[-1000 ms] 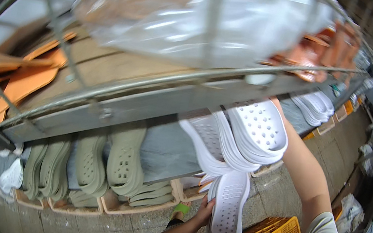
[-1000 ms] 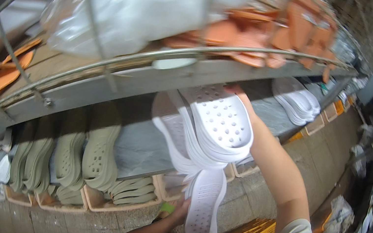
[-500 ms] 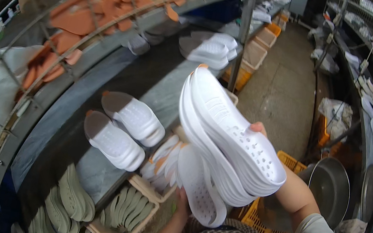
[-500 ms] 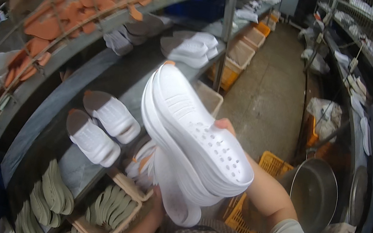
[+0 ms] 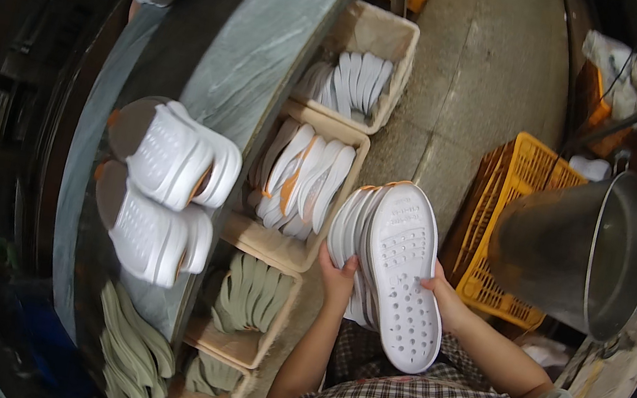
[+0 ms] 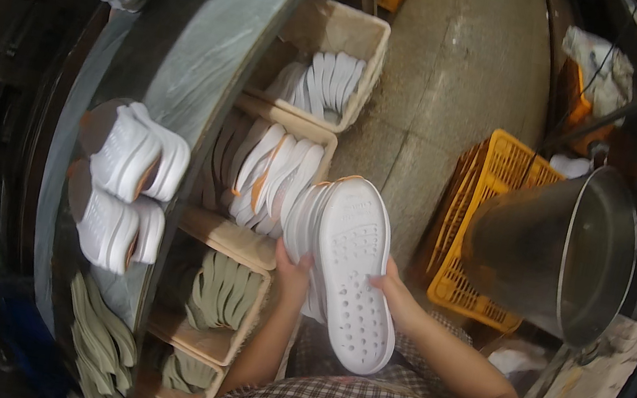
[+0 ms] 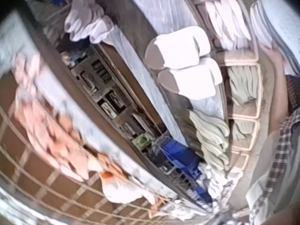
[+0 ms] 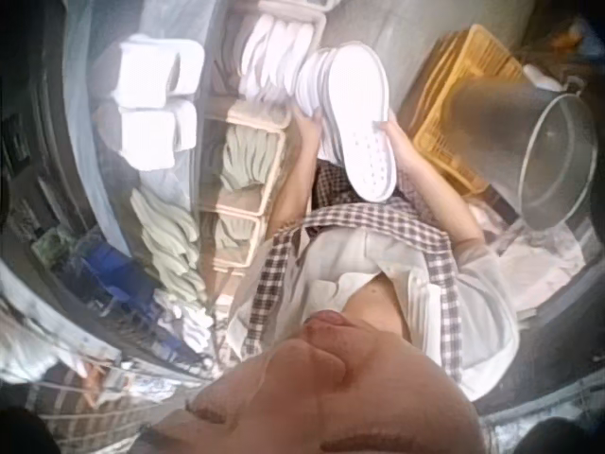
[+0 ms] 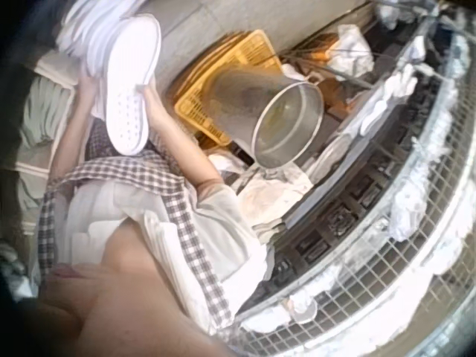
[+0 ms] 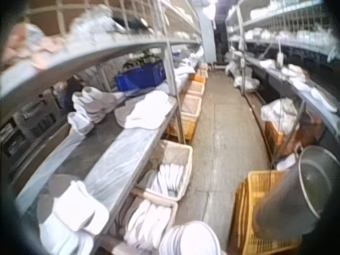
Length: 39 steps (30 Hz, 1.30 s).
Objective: The person picks up various slippers from shelves and bins, turns them over to inspect soles, and places them into different bins. They handle green, white, and black-and-white slippers, moving them between shelves and containers.
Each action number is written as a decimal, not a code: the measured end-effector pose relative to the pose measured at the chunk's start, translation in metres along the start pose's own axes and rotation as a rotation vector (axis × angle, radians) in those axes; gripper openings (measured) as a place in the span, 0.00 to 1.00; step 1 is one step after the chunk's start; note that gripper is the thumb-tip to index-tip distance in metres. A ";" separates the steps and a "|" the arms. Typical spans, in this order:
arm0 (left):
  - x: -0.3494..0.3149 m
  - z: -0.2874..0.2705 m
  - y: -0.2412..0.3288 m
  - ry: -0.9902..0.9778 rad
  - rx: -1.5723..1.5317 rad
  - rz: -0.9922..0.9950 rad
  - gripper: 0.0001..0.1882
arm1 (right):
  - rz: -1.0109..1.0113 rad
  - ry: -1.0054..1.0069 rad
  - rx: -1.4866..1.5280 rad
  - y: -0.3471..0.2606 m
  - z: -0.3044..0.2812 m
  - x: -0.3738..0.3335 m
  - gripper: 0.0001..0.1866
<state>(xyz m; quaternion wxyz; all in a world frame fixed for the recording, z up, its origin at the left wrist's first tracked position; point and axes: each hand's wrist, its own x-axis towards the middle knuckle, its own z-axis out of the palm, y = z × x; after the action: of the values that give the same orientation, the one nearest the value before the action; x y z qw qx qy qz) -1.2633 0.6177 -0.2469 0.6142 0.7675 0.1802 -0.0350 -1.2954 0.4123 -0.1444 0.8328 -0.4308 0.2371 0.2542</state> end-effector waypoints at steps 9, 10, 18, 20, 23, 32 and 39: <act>0.143 -0.105 0.033 0.186 0.559 0.145 0.37 | -0.168 0.030 -0.838 0.067 0.055 0.215 0.28; 0.165 -0.118 0.041 0.230 0.583 0.126 0.37 | -0.380 0.016 -0.736 0.077 0.079 0.249 0.31; 0.316 -0.212 0.048 0.656 1.444 0.433 0.31 | -0.171 -0.395 -0.445 0.129 0.219 0.448 0.36; 0.353 -0.203 -0.010 0.494 1.447 0.544 0.29 | -0.137 -0.457 -0.541 0.168 0.202 0.480 0.33; 0.365 -0.184 -0.101 0.185 1.604 0.683 0.37 | -0.052 -0.558 -0.785 0.231 0.151 0.498 0.28; 0.430 -0.227 -0.086 -0.156 1.130 0.013 0.39 | 0.014 -0.251 -0.596 0.251 0.138 0.480 0.30; 0.436 -0.228 -0.118 0.021 0.774 -0.196 0.40 | 0.108 -0.332 -0.533 0.235 0.121 0.463 0.38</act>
<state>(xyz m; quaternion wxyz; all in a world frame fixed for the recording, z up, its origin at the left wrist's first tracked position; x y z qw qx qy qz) -0.9324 0.9591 -0.4211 0.2714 0.9218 0.2320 -0.1510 -1.0702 0.7327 -0.5062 0.7031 -0.5733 0.0457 0.4182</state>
